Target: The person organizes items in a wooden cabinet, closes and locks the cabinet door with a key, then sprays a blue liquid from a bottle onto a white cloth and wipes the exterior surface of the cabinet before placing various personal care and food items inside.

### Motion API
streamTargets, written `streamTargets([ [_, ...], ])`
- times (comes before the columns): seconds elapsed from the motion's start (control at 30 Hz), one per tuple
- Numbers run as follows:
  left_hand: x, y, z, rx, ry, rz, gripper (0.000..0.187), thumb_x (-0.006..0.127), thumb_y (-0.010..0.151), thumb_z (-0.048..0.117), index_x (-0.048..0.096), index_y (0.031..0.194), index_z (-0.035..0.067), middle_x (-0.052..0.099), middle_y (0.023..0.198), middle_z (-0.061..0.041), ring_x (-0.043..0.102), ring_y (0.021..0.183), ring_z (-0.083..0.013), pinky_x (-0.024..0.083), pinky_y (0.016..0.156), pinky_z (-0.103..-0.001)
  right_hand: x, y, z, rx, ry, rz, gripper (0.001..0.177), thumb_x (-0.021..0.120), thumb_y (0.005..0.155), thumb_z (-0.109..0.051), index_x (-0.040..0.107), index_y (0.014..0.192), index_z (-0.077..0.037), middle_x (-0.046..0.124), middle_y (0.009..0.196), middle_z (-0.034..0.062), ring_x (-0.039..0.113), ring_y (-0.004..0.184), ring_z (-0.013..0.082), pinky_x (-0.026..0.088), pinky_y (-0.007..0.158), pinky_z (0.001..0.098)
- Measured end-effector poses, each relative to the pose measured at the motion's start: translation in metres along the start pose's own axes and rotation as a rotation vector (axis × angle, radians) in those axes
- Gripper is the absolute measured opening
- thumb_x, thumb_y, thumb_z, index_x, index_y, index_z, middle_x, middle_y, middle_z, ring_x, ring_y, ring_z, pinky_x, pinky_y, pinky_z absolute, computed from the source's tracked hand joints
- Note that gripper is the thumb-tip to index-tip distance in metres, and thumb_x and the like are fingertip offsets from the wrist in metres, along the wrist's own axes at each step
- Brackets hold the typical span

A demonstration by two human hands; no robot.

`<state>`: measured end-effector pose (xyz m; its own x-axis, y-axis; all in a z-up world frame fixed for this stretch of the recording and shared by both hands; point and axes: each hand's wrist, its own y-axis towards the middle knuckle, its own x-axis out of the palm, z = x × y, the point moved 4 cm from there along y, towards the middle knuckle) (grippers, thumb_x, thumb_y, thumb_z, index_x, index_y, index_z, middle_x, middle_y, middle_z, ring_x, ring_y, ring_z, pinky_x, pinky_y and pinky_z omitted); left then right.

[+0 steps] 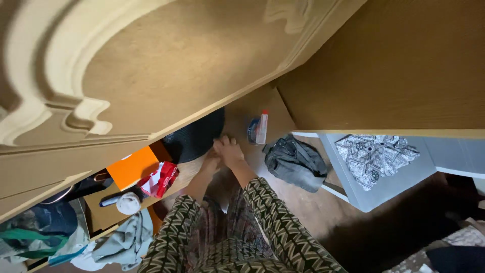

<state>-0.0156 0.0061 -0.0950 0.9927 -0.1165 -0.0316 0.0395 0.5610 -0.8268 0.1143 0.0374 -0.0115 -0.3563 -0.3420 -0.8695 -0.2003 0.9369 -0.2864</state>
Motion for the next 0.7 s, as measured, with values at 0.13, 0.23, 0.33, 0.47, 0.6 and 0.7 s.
streamTargets([
  [0.13,-0.002,0.005,-0.017,-0.045,-0.016,-0.084,0.059,0.058,0.088,0.021,0.05,0.145,0.032,0.059,0.131,0.003,0.057,0.116,-0.0198,0.046,0.092,-0.044,0.001,-0.007,0.002,-0.001,-0.069,-0.103,0.053,0.071,0.085,-0.019,0.051,0.134,-0.013,0.047,0.137,0.0208,0.05,0.124,0.0497,0.055,0.094,0.0535],
  [0.23,-0.002,-0.013,-0.013,0.027,-0.084,-0.138,0.051,0.062,0.092,0.027,0.055,0.142,0.023,0.059,0.129,-0.001,0.056,0.113,-0.0212,0.044,0.09,-0.043,-0.034,-0.029,-0.011,-0.002,-0.013,-0.055,0.061,0.077,0.079,-0.022,0.051,0.133,-0.013,0.047,0.135,0.0204,0.05,0.122,0.0509,0.055,0.093,0.053],
  [0.33,-0.002,-0.08,0.03,0.137,-0.079,-0.148,0.047,0.062,0.096,0.03,0.056,0.141,0.017,0.058,0.131,-0.004,0.056,0.113,-0.0212,0.046,0.088,-0.039,-0.076,-0.047,-0.027,-0.021,0.066,0.035,0.069,0.082,0.073,-0.026,0.051,0.134,-0.012,0.047,0.133,0.0228,0.047,0.119,0.0543,0.054,0.089,0.0565],
  [0.47,-0.017,-0.124,0.025,0.345,-0.077,-0.101,0.055,0.059,0.093,0.018,0.052,0.148,0.02,0.06,0.142,-0.003,0.06,0.121,-0.0198,0.047,0.095,-0.031,-0.117,-0.078,-0.047,-0.43,-0.326,0.433,0.06,0.084,0.078,-0.025,0.057,0.13,-0.013,0.053,0.126,0.0125,0.055,0.119,0.0451,0.053,0.09,0.0595],
  [0.6,-0.022,-0.234,0.088,0.81,0.022,-0.035,0.064,0.06,0.087,0.007,0.049,0.149,0.01,0.055,0.144,-0.012,0.062,0.13,-0.0273,0.05,0.108,-0.039,-0.254,-0.133,-0.103,-0.26,0.151,0.331,0.073,0.08,0.066,-0.02,0.06,0.136,-0.015,0.052,0.134,0.0193,0.055,0.111,0.0494,0.054,0.091,0.053],
  [0.7,-0.028,-0.346,0.145,1.219,0.442,0.356,0.07,0.07,0.086,0.004,0.044,0.15,0.002,0.049,0.149,-0.022,0.047,0.14,-0.0389,0.039,0.117,-0.048,-0.342,-0.177,-0.157,-0.408,0.157,0.327,0.078,0.082,0.064,-0.025,0.058,0.137,-0.014,0.053,0.133,0.0174,0.057,0.11,0.0445,0.054,0.091,0.0511],
])
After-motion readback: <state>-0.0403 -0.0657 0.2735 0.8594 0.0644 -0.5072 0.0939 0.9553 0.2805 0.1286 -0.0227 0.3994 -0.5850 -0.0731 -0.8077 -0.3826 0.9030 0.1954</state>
